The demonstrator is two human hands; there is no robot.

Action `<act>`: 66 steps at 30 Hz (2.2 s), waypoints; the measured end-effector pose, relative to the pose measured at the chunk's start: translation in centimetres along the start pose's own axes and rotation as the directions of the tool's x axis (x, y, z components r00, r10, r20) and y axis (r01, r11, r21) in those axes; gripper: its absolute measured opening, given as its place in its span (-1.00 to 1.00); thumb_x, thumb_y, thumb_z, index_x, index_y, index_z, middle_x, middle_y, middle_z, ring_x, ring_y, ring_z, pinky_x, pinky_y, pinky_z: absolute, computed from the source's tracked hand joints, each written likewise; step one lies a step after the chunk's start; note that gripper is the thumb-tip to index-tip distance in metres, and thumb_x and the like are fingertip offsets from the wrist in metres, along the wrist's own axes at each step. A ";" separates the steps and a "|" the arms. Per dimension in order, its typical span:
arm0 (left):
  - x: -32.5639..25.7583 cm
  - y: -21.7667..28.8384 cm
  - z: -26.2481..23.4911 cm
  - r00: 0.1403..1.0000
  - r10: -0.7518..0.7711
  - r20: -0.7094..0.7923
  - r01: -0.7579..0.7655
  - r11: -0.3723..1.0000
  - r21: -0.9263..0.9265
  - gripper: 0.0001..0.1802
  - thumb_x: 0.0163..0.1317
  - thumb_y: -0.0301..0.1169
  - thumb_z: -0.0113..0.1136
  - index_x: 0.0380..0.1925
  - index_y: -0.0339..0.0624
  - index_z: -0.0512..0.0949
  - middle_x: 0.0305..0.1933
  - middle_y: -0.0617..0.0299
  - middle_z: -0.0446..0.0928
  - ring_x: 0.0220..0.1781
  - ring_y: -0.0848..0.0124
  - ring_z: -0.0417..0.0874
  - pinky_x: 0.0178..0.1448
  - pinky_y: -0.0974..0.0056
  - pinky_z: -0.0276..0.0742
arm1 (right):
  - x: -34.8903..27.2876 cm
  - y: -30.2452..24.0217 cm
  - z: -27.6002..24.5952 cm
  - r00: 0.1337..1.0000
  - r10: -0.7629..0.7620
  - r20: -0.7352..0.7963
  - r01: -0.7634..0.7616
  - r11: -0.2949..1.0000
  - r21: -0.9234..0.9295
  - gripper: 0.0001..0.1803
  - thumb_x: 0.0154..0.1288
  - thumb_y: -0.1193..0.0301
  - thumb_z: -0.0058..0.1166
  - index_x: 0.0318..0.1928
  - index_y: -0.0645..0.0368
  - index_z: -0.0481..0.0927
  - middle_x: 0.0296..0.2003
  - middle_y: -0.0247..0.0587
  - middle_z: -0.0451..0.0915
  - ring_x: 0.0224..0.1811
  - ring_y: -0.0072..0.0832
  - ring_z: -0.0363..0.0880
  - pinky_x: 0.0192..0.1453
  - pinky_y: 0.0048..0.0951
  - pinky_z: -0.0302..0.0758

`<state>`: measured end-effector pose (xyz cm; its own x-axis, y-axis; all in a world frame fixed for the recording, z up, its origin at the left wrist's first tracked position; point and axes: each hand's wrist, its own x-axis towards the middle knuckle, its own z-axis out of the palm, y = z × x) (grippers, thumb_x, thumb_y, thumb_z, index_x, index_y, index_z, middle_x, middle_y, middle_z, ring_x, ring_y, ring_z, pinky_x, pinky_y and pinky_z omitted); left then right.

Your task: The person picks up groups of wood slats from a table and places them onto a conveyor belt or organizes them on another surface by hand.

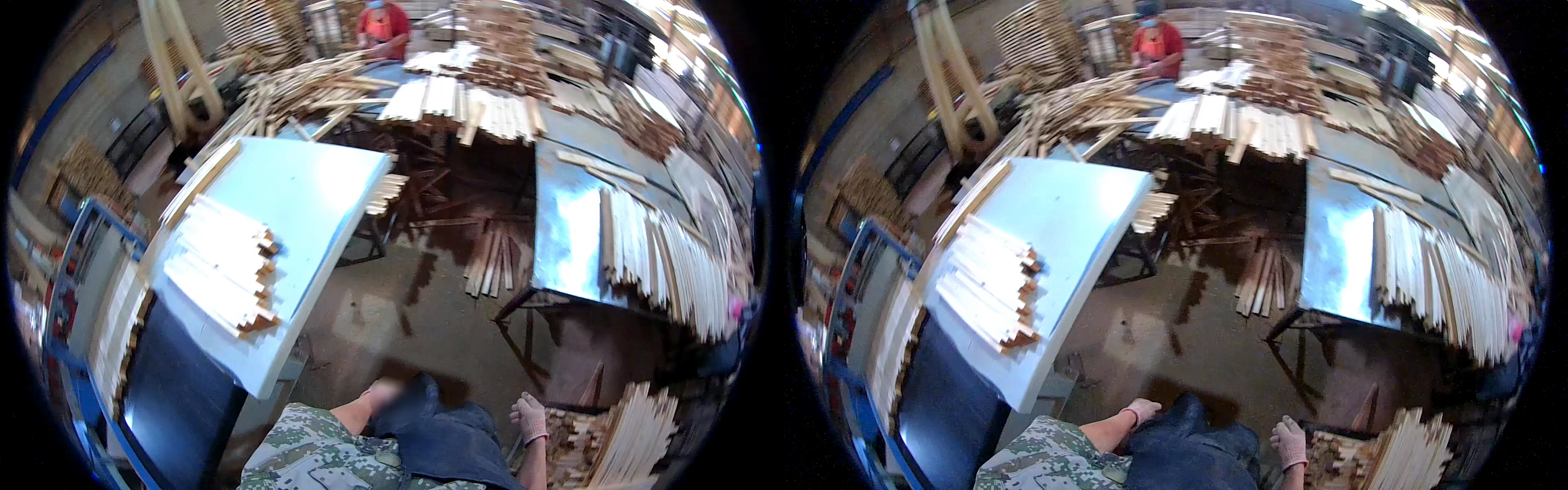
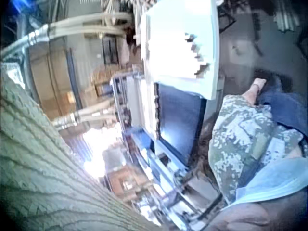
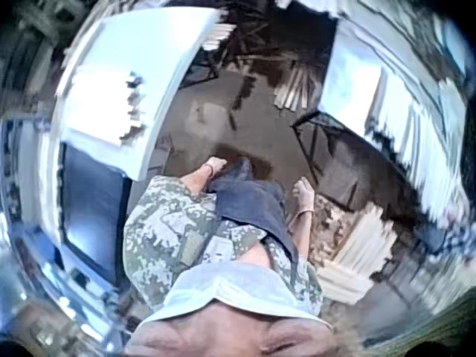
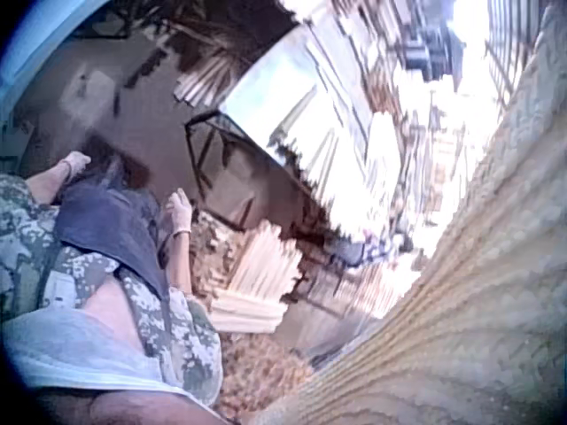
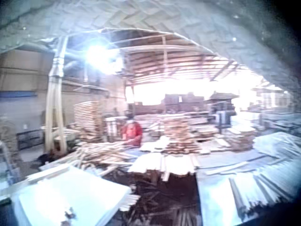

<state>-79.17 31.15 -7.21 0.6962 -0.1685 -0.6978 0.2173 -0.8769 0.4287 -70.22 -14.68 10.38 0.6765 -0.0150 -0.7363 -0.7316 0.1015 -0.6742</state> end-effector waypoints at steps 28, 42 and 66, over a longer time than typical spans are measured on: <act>-14.7 6.3 -26.2 0.262 -0.833 -0.487 -0.549 0.286 -0.786 -0.64 0.46 -0.31 0.28 0.08 -0.38 0.73 -0.02 0.17 0.77 0.05 0.46 0.72 0.25 0.33 0.61 | 36.1 -20.2 32.7 0.438 0.060 0.897 0.825 0.370 -0.427 -0.54 0.47 0.28 0.13 0.26 0.26 0.57 0.08 -0.06 0.68 -0.02 -0.27 0.68 0.08 -0.32 0.59; -22.7 -4.2 -33.6 0.260 -0.933 -0.248 -0.455 0.107 -0.884 -0.54 0.44 -0.15 0.27 0.08 -0.34 0.71 -0.29 0.21 0.70 -0.42 0.52 0.65 -0.27 0.36 0.65 | 13.7 -27.8 55.0 0.230 0.350 0.908 0.696 0.593 -0.404 -0.32 0.54 0.32 0.19 0.52 0.41 0.36 0.03 -0.18 0.70 -0.03 -0.53 0.63 0.13 -0.49 0.58; -32.4 -25.3 -25.6 -0.435 -0.707 -0.558 0.179 0.539 -0.823 -0.35 0.41 -0.12 0.24 0.37 -0.31 0.49 0.35 -0.21 0.57 0.52 -0.17 0.44 0.69 -0.25 0.05 | -3.1 -15.3 96.2 0.331 0.026 0.943 0.888 -0.346 -0.302 -0.39 0.59 0.05 -0.14 0.38 0.23 0.50 0.33 0.16 0.55 0.41 0.05 0.48 0.51 -0.11 0.41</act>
<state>-89.72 70.27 19.24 -0.0751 0.9443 0.3205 0.8048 -0.1324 0.5786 -53.01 79.52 28.54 0.2850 0.9359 -0.2069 0.8281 -0.3491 -0.4385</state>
